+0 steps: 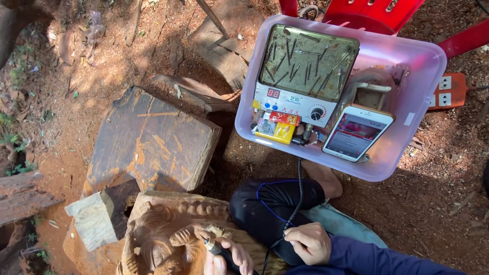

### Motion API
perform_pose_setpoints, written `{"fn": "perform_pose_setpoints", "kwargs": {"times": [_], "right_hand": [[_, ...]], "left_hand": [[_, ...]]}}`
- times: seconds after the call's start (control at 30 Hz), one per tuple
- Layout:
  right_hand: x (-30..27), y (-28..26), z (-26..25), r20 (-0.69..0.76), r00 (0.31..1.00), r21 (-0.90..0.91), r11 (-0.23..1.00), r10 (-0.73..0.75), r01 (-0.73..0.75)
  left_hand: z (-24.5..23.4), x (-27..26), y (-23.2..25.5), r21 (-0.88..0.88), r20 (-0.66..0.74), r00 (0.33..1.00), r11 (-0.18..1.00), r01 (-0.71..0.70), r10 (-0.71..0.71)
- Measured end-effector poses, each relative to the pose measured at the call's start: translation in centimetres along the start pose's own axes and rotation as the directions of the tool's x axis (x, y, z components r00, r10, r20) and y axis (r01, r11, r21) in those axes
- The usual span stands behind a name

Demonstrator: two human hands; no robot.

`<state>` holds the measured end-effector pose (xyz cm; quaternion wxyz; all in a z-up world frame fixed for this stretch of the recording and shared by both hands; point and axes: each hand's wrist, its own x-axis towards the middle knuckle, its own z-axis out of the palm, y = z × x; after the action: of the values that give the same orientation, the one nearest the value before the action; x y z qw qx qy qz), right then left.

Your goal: Carving intricate details into a wooden sculpture using a rotary power tool.

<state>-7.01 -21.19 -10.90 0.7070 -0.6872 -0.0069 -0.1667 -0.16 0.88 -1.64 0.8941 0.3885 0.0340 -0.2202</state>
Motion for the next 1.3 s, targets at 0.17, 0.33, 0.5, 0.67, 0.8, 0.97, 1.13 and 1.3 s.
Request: {"fn": "perform_pose_setpoints", "kwargs": {"times": [0.17, 0.33, 0.5, 0.67, 0.8, 0.97, 1.13, 1.3], "right_hand": [[0.5, 0.2, -0.1, -0.009, 1.0, 0.002, 1.0, 0.004, -0.004], [1.0, 0.2, -0.2, -0.022, 1.0, 0.006, 1.0, -0.007, 0.007], [0.8, 0.4, -0.2, -0.009, 1.0, 0.028, 1.0, 0.008, -0.008], [0.8, 0.5, -0.2, -0.014, 1.0, 0.028, 1.0, 0.004, -0.004], [1.0, 0.6, -0.2, -0.025, 0.999, 0.023, 0.999, -0.022, 0.022], [1.0, 0.6, -0.2, -0.027, 0.999, 0.017, 1.0, -0.025, 0.025], [0.7, 0.7, 0.1, -0.045, 0.999, 0.029, 0.999, -0.021, 0.022], [0.5, 0.7, 0.4, -0.1, 0.995, -0.021, 1.0, 0.014, -0.016]], "left_hand": [[-3.2, -0.1, -0.4, -0.095, 0.074, 0.994, 0.992, 0.084, -0.077], [-3.3, -0.1, -0.4, -0.125, 0.077, 0.988, 0.981, 0.146, -0.137], [-3.1, 0.0, -0.4, -0.122, 0.071, 0.986, 0.98, 0.156, -0.148], [-3.9, -0.7, -0.9, -0.066, 0.03, 0.992, 0.99, 0.123, -0.122], [-4.3, -0.7, -1.3, -0.053, 0.062, 0.992, 0.992, 0.116, -0.113], [-4.7, -0.9, -1.5, -0.016, 0.035, 0.993, 0.993, 0.115, -0.115], [-5.9, -0.8, -1.9, -0.011, 0.052, 0.992, 0.993, 0.119, -0.118], [-6.9, -1.1, -2.3, -0.011, 0.044, 0.994, 0.995, 0.098, -0.097]]}}
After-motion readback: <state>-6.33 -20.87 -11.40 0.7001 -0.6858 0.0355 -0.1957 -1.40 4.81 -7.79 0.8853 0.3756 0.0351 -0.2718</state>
